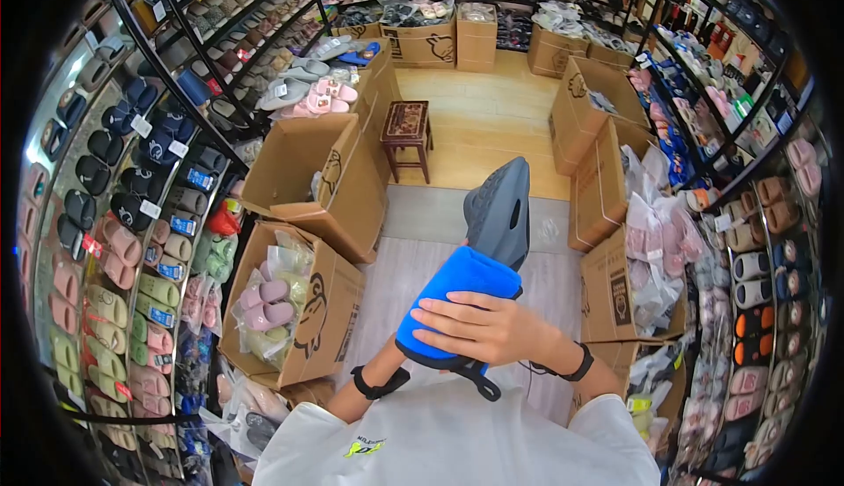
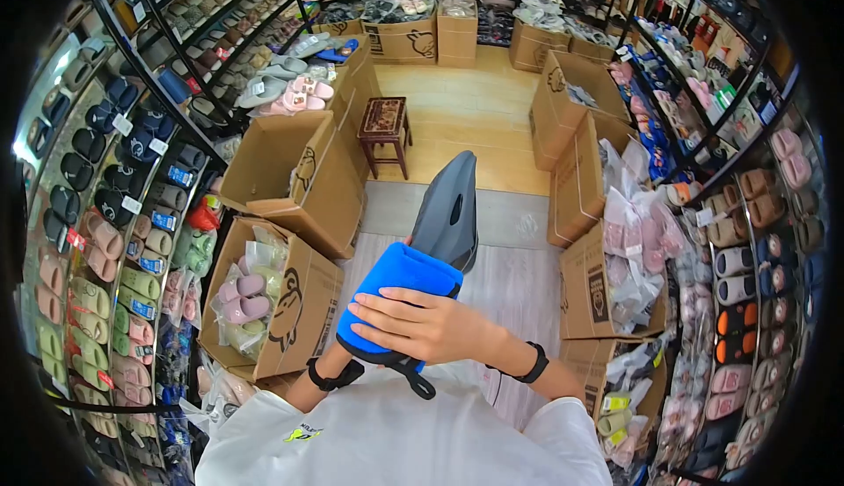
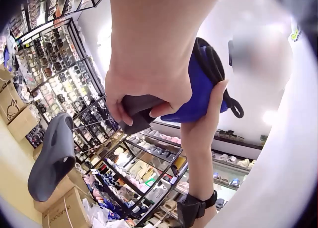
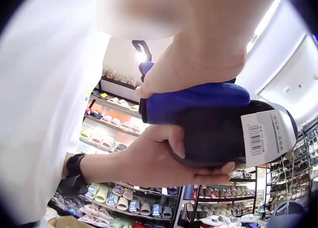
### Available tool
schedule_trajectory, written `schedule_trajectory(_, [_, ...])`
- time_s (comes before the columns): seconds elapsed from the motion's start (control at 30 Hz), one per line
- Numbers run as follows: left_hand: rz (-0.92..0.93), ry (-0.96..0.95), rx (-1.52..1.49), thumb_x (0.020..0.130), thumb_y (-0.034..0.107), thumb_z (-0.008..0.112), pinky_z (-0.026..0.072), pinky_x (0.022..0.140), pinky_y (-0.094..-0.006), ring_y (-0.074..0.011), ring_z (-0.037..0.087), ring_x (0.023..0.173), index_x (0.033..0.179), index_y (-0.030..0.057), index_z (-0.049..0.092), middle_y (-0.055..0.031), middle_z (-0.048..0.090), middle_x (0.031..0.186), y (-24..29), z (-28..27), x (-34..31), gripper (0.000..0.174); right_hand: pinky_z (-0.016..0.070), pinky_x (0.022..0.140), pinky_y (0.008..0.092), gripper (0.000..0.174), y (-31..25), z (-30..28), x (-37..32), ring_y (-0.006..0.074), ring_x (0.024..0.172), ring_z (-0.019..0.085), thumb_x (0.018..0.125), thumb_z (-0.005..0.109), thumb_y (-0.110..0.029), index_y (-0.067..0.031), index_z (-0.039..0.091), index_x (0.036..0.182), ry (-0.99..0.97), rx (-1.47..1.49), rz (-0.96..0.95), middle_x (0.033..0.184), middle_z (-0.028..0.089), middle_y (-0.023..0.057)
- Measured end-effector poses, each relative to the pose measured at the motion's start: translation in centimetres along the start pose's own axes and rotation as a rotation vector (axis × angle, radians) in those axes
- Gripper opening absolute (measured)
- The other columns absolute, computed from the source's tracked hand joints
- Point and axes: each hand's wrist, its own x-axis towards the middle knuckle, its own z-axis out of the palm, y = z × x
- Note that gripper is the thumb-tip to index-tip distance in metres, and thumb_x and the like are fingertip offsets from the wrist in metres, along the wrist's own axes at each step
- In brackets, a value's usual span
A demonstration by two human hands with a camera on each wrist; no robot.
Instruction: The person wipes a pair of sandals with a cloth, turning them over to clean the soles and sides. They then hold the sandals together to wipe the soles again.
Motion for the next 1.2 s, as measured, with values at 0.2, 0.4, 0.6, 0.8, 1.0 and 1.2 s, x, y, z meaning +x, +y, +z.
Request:
schedule_trajectory(0.2, [0.121,0.288,0.076,0.08,0.01,0.072,0.0336,0.118,-0.0395,-0.0278,0.04,0.145,0.157,0.0027,0.03,-0.0168,0.043,0.153,3.8,-2.6,8.5,0.088,0.04,0.113,0.0439,0.04,13.2,-1.8,-2.0,0.0268,0.134,0.056,0.094,0.06,-0.021,-0.0123,0.066,0.133,0.117,0.01,0.246,0.141,0.062,0.01])
schedule_trajectory(0.4, [0.182,0.252,-0.042,0.071,-0.003,0.063,0.0264,0.12,-0.0361,-0.0291,0.035,0.148,0.161,0.0004,0.02,-0.0214,0.036,0.157,7.7,-3.9,15.5,0.099,0.0394,0.111,0.0498,0.052,20.6,-1.6,-3.6,0.0344,0.132,0.055,0.086,0.076,-0.035,-0.0093,0.068,0.13,0.367,-0.101,0.531,0.138,0.063,0.0119])
schedule_trajectory(0.6, [0.289,0.12,0.401,0.088,0.015,0.075,0.0324,0.12,-0.0429,-0.0276,0.04,0.144,0.16,0.0041,0.023,-0.0175,0.038,0.157,4.2,-3.7,19.9,0.089,0.0409,0.112,0.0434,0.042,19.5,-1.0,-4.8,0.0257,0.131,0.058,0.09,0.063,-0.026,-0.0115,0.068,0.129,0.132,-0.111,0.353,0.139,0.063,0.0091])
schedule_trajectory(0.8, [-0.221,0.049,-0.962,0.089,0.023,0.075,0.0356,0.12,-0.0406,-0.0268,0.043,0.143,0.163,0.0083,0.012,-0.0155,0.035,0.159,6.6,-1.7,27.7,0.098,0.0412,0.111,0.0334,0.034,19.0,-0.1,-7.3,0.0179,0.128,0.06,0.094,0.056,-0.018,-0.0135,0.069,0.125,0.069,-0.179,0.196,0.135,0.066,0.0052])
schedule_trajectory(1.0, [0.243,-0.208,0.086,0.079,0.012,0.077,0.0355,0.118,-0.0402,-0.0294,0.043,0.142,0.16,0.0042,0.021,-0.0178,0.039,0.156,6.3,0.0,32.7,0.099,0.0421,0.108,0.0354,0.033,23.5,-5.8,-11.2,0.0178,0.124,0.063,0.093,0.057,-0.017,-0.016,0.071,0.123,0.122,-0.245,0.479,0.133,0.068,0.0039])
schedule_trajectory(1.2, [0.258,-0.344,-0.092,0.066,0.001,0.065,0.0313,0.117,-0.0382,-0.0319,0.044,0.14,0.159,0.0032,0.025,-0.0197,0.043,0.15,10.6,3.5,42.5,0.101,0.0399,0.111,0.046,0.051,29.2,-14.9,-18.5,0.0292,0.129,0.06,0.087,0.072,-0.044,-0.0125,0.071,0.127,0.171,-0.442,0.795,0.135,0.066,0.0098])
